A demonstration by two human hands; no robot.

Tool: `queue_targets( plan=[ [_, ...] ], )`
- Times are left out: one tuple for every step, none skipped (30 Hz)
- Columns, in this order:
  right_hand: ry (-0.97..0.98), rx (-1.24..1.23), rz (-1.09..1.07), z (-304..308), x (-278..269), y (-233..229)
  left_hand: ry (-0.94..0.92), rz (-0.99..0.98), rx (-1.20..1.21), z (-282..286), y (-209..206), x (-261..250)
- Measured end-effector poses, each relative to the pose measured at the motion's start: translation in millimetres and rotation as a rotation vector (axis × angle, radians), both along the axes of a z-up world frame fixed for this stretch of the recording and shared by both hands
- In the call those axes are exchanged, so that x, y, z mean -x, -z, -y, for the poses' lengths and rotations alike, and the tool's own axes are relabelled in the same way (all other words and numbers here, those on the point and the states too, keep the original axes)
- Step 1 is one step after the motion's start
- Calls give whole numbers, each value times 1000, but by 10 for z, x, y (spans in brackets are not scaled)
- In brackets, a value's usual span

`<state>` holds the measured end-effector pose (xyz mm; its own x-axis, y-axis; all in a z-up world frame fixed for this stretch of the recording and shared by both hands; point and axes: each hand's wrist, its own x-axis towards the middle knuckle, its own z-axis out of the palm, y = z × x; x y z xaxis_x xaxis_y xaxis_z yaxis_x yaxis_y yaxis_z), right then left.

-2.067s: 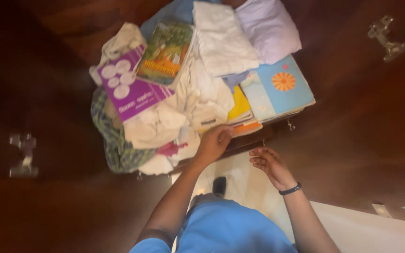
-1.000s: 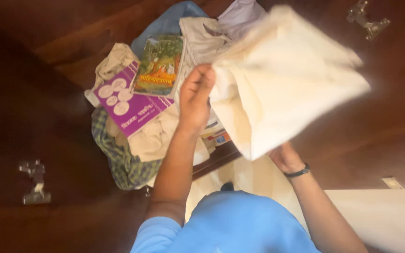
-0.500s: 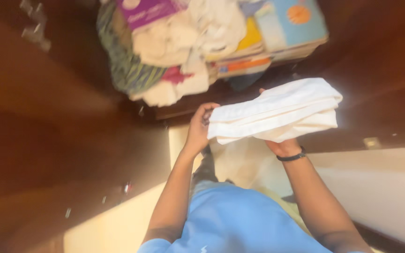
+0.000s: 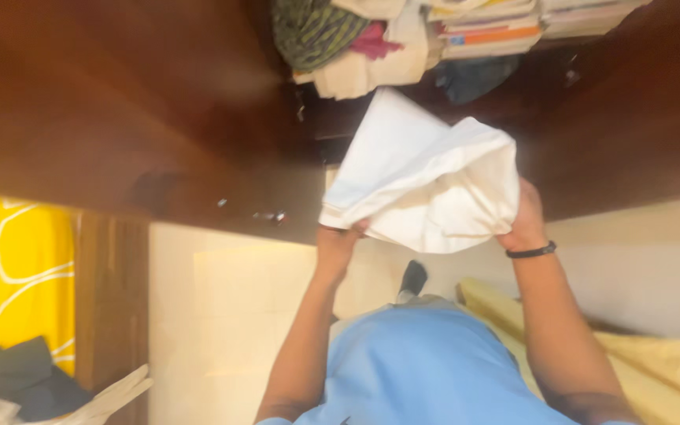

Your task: The person opens a wardrobe and removes various items including clothes and books, placing them one by one onto a nearby bed. The person handles shirts, pants, and several books, moving them from the wardrobe to the bed.

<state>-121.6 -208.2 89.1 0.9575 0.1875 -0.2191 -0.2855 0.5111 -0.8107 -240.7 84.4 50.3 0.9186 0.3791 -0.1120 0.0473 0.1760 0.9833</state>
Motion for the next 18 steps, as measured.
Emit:
queue_targets(
  plan=[
    [7,-50,-51,-88,102,-110,10,4,-36,-7,14,154],
    [-36,-80,-98,-241,224,-193,18,32,-7,-55,29,303],
    [-80,-110,-145,-407,358,-243,26,60,22,-113,48,445],
    [-125,-136,-199,-554,510,-250,31,81,56,-193,61,618],
    [-210,32,-175,-717,643,-187,40,22,78,-322,71,766],
    [-299,202,-151,-870,777,-52,46,-38,105,-436,91,908],
    [-390,371,-124,-1004,922,124,52,-98,131,-558,98,1051],
    [-500,611,-37,-1138,991,293,11,-52,80,-711,76,1112],
    [-606,851,58,-1265,1086,466,-30,-8,28,-900,35,1185],
    [-724,1095,157,-1348,1177,617,-84,27,-17,-1060,-6,1310],
    [-585,868,97,-1415,1230,726,-198,23,-57,-1280,-52,1409],
    [-448,640,39,-1511,1256,788,-315,23,-99,-1542,-103,1544],
    [-314,413,-25,-1632,1297,802,-383,148,125,-1766,-158,1739],
    [-326,284,-85,-1733,1301,747,-443,286,345,-1932,-216,1881],
    [-338,157,-148,-1802,1289,635,-481,258,327,-2032,-264,2022],
    [-345,31,-216,-1918,1307,519,-515,228,310,-2124,-304,2167],
    [-380,-4,-226,-2080,1348,417,-549,197,294,-2190,-328,2286],
    [-408,-37,-239,-2212,1403,312,-564,199,308,-2223,-336,2379]
  ],
)
